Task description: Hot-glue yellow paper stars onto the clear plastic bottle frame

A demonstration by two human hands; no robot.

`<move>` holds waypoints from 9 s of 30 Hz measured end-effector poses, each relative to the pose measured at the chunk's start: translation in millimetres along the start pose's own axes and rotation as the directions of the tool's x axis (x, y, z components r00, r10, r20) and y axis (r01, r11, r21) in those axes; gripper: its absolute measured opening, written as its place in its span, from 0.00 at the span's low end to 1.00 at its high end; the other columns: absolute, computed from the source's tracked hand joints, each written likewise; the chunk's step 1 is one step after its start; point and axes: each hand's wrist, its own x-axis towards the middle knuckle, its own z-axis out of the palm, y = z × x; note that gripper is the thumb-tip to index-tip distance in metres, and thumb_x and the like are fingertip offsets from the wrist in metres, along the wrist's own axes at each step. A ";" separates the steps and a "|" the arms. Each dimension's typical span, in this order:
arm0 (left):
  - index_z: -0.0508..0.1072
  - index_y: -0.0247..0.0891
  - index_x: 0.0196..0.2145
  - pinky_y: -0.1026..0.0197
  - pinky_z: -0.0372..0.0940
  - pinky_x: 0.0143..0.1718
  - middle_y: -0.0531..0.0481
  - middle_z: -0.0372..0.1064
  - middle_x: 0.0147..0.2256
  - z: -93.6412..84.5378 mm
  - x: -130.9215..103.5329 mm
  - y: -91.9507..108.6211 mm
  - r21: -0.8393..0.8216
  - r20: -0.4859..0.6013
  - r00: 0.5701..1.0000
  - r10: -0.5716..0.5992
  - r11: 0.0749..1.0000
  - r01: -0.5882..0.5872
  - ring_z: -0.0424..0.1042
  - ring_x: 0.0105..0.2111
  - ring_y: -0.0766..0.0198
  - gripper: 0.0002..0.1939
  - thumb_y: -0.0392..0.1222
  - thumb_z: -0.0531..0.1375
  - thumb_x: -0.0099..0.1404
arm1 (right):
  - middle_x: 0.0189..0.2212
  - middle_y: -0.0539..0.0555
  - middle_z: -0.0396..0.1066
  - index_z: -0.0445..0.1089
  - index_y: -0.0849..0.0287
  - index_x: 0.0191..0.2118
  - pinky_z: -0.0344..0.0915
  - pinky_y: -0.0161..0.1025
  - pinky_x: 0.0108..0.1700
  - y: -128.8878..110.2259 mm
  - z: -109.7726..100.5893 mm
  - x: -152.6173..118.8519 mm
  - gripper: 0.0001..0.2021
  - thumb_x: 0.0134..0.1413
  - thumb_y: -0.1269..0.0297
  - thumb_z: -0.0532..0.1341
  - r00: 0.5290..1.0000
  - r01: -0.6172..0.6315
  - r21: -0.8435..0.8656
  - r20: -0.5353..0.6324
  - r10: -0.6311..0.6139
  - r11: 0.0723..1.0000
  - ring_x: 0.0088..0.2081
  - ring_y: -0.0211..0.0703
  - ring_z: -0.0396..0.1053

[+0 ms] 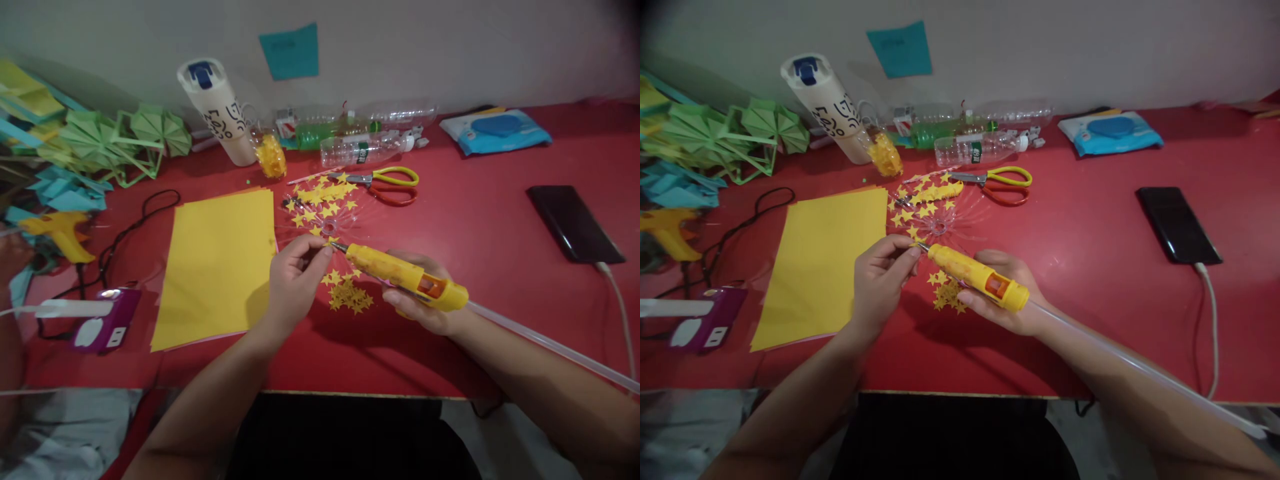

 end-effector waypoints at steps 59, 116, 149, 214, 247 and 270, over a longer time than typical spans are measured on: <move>0.64 0.37 0.16 0.67 0.39 0.14 0.57 0.55 0.12 -3.7 4.1 -7.4 -0.308 0.562 0.677 -0.475 0.639 0.705 0.46 0.12 0.76 0.08 0.41 0.59 0.47 | 0.30 0.51 0.69 0.65 0.56 0.32 0.65 0.35 0.28 2.4 11.2 20.3 0.05 0.58 0.71 0.60 0.930 0.319 -0.265 -0.100 -0.355 0.910 0.30 0.38 0.68; 0.72 0.40 0.34 0.48 0.63 0.47 0.43 0.67 0.48 1.7 24.4 -32.5 0.639 0.106 0.785 0.611 0.563 -0.525 0.65 0.46 0.53 0.06 0.36 0.64 0.58 | 0.34 0.52 0.67 0.64 0.52 0.31 0.63 0.49 0.41 32.3 24.9 53.0 0.11 0.61 0.53 0.58 0.914 0.138 -0.508 -0.266 -0.307 0.850 0.38 0.47 0.64; 0.72 0.42 0.33 0.46 0.64 0.46 0.45 0.69 0.47 1.6 23.4 -30.9 0.620 0.077 0.809 0.582 0.607 -0.496 0.67 0.46 0.54 0.03 0.40 0.60 0.65 | 0.33 0.51 0.66 0.61 0.52 0.31 0.63 0.47 0.37 35.9 25.5 53.6 0.10 0.61 0.56 0.58 0.885 0.209 -0.529 -0.254 -0.389 0.823 0.35 0.44 0.63; 0.73 0.40 0.32 0.42 0.62 0.45 0.41 0.69 0.49 -2.4 21.5 -24.6 0.682 0.144 0.767 0.626 0.498 -0.535 0.67 0.47 0.49 0.03 0.37 0.59 0.64 | 0.35 0.51 0.68 0.64 0.52 0.31 0.62 0.48 0.39 36.3 29.5 52.7 0.06 0.59 0.61 0.60 0.891 0.209 -0.499 -0.257 -0.374 0.841 0.36 0.45 0.63; 0.55 0.42 0.21 0.57 0.52 0.23 0.56 0.51 0.18 -38.0 25.8 -14.4 0.581 -0.020 0.782 0.623 0.643 -0.498 0.54 0.19 0.67 0.20 0.42 0.53 0.71 | 0.36 0.54 0.70 0.69 0.51 0.31 0.68 0.52 0.43 30.9 2.6 50.8 0.04 0.56 0.60 0.62 0.861 0.090 -0.478 -0.405 -0.309 0.874 0.41 0.50 0.69; 0.70 0.39 0.23 0.66 0.62 0.27 0.55 0.70 0.21 -80.1 3.3 -7.8 0.630 -0.007 0.920 0.393 0.716 -0.301 0.69 0.22 0.69 0.13 0.42 0.58 0.65 | 0.36 0.54 0.71 0.70 0.52 0.30 0.71 0.49 0.43 46.2 -2.8 41.7 0.06 0.54 0.57 0.63 0.903 0.070 -0.306 -0.385 -0.190 0.950 0.41 0.48 0.72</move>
